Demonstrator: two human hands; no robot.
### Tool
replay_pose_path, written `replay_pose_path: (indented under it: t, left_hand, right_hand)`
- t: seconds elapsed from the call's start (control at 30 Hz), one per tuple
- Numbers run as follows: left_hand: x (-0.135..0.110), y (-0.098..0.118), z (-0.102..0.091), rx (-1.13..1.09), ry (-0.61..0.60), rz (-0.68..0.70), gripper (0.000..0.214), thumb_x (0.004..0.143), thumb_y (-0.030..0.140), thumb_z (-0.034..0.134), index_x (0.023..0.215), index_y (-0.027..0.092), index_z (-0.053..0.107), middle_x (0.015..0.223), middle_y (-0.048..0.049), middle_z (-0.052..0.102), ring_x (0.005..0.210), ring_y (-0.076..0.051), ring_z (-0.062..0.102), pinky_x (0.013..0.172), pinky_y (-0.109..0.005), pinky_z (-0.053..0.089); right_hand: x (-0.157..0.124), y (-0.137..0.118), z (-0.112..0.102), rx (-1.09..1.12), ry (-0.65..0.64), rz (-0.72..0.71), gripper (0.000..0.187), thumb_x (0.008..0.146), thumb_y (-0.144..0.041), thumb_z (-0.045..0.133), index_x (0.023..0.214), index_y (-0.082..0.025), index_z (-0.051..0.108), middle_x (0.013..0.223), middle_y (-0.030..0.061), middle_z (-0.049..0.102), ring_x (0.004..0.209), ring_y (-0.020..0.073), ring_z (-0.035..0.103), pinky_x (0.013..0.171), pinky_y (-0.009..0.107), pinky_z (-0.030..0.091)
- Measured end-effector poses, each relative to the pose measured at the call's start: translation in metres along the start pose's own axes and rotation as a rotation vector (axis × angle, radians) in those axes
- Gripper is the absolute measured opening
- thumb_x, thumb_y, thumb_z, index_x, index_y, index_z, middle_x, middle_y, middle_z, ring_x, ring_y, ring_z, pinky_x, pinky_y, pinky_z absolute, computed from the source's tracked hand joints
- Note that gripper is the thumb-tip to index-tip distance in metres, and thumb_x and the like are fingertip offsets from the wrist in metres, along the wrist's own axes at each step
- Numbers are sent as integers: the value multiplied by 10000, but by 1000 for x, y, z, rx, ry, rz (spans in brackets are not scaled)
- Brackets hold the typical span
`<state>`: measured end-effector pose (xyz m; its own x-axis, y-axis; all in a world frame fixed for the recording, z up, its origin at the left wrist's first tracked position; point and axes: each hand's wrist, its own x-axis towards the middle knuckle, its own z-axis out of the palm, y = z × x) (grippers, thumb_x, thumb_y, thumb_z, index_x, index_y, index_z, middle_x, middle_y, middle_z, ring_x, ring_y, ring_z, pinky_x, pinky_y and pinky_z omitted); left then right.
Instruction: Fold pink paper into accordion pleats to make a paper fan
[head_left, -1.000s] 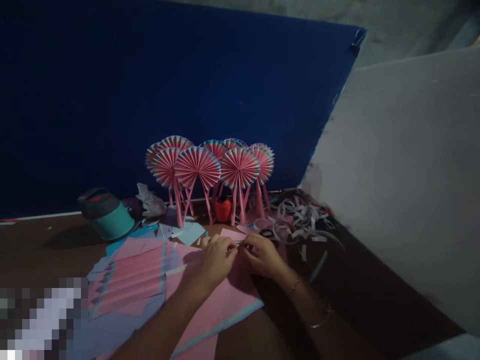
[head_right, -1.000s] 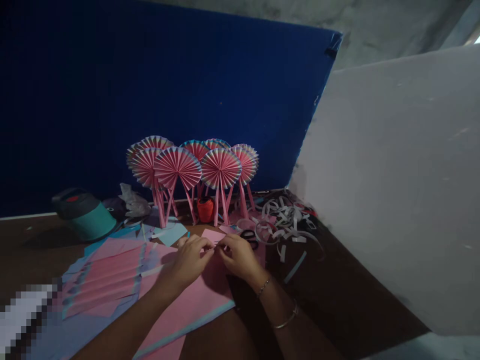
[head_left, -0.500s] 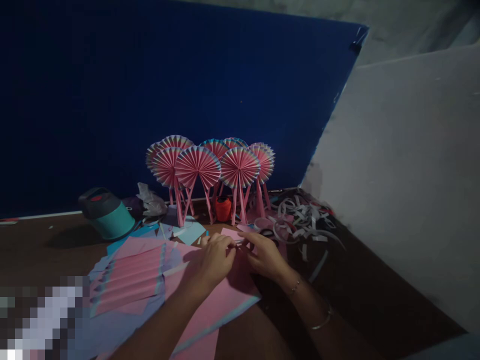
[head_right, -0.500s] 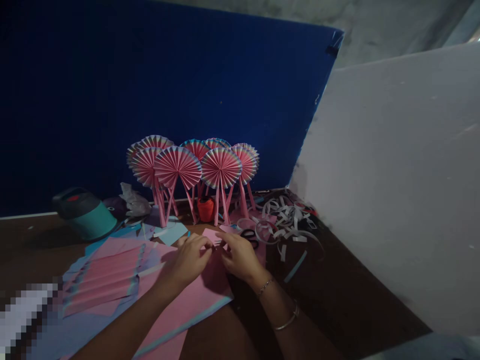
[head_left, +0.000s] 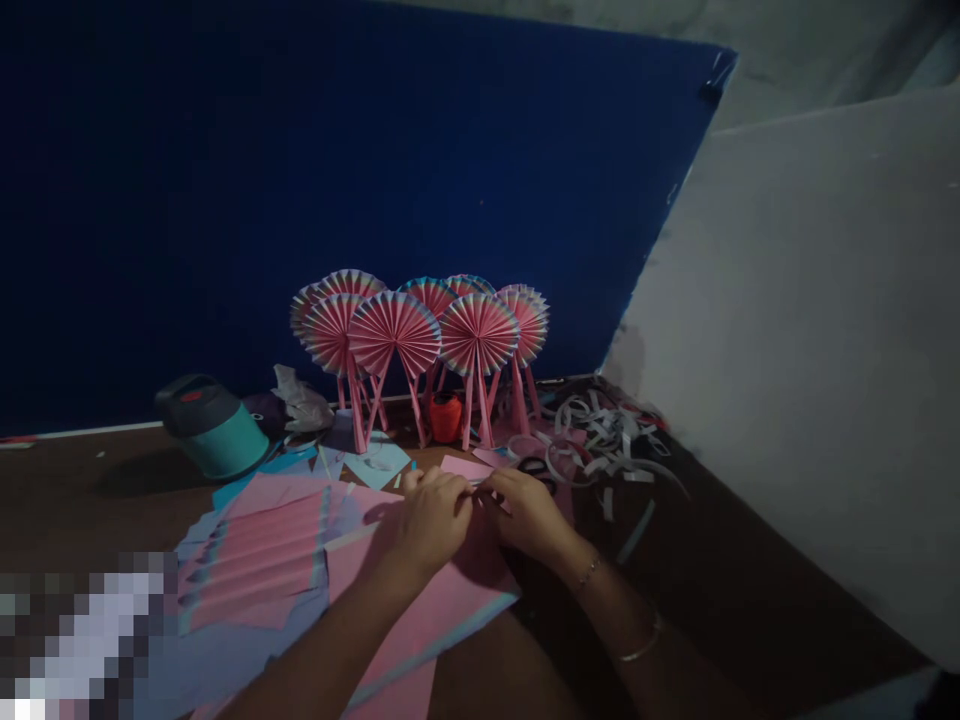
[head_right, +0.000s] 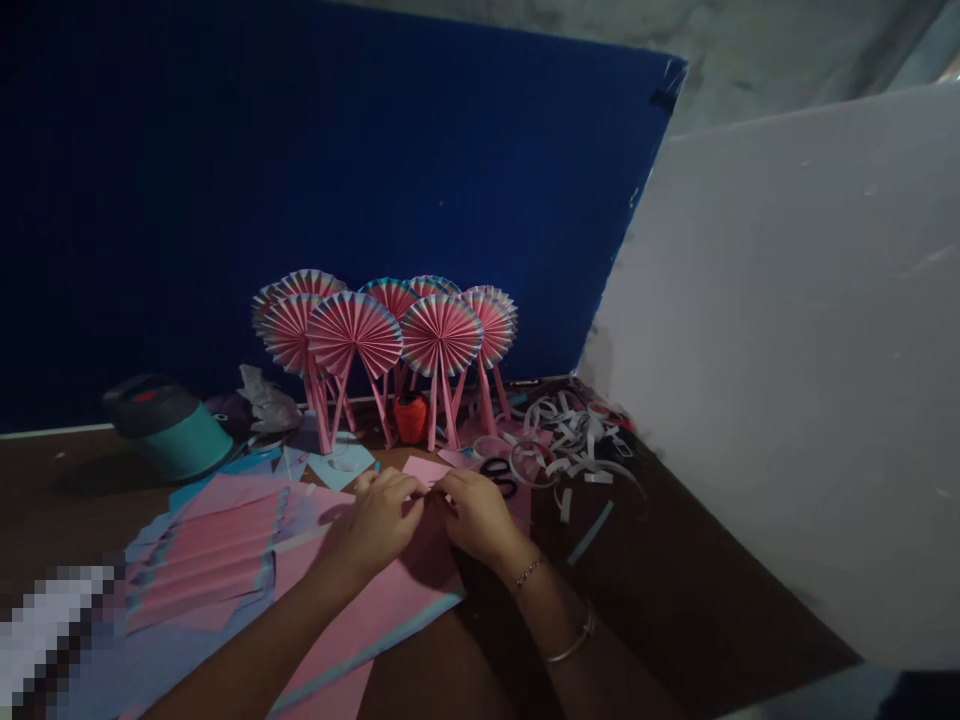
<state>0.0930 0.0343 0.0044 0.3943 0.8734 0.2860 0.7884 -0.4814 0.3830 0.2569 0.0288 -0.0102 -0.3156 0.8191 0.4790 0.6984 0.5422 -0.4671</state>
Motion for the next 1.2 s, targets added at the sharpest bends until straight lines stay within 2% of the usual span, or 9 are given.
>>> replay_pose_path:
  t: [0.23, 0.43, 0.6, 0.77, 0.87, 1.0, 1.2]
  left_hand:
    - [-4, 2, 3, -12, 145, 84, 138, 834, 148, 514, 740, 200, 599, 760, -18, 664, 813, -204, 570, 799, -393, 310]
    - [-7, -1, 8, -8, 233, 142, 164, 851, 147, 505, 714, 191, 582, 736, -17, 659, 781, -195, 555, 775, -381, 302]
    - [-6, 1, 4, -16, 192, 117, 182, 873, 171, 478, 738, 200, 597, 770, -28, 671, 810, -199, 565, 806, -384, 306]
    - [-3, 3, 1, -107, 160, 1, 150, 869, 205, 509, 759, 204, 612, 788, -24, 664, 816, -199, 575, 817, -374, 325]
    - [-2, 1, 3, -168, 147, -32, 157, 867, 214, 516, 755, 210, 626, 782, -13, 669, 816, -197, 582, 818, -371, 326]
    - [-1, -7, 8, -284, 129, -72, 168, 857, 233, 538, 759, 216, 673, 766, -7, 690, 795, -189, 596, 806, -353, 348]
    - [1, -16, 18, -328, 87, -44, 214, 860, 245, 532, 970, 253, 715, 947, -33, 727, 896, -208, 609, 812, -351, 397]
  right_hand:
    - [0, -6, 3, 141, 58, 119, 133, 753, -88, 497, 699, -165, 591, 676, 29, 626, 630, 140, 540, 596, 228, 383]
    - [1, -4, 16, 328, 112, 262, 161, 802, -242, 502, 689, -158, 579, 632, 11, 590, 579, 126, 500, 549, 221, 377]
    - [1, -2, 24, 488, 136, 361, 254, 821, -340, 489, 646, -165, 548, 605, 5, 562, 581, 136, 499, 548, 231, 390]
    - [1, -5, 25, 352, 194, 295, 197, 838, -285, 472, 716, -167, 573, 670, 29, 604, 606, 143, 515, 577, 241, 390]
    - [3, 4, 19, 344, 269, 352, 212, 829, -296, 471, 687, -169, 563, 638, 23, 583, 585, 143, 496, 557, 242, 378]
    - [6, 18, 5, 516, 325, 485, 249, 798, -374, 524, 716, -153, 605, 649, 16, 575, 610, 144, 500, 554, 238, 385]
    - [6, 17, 4, 796, 224, 518, 226, 706, -327, 623, 799, -139, 705, 714, 28, 647, 645, 132, 537, 594, 238, 420]
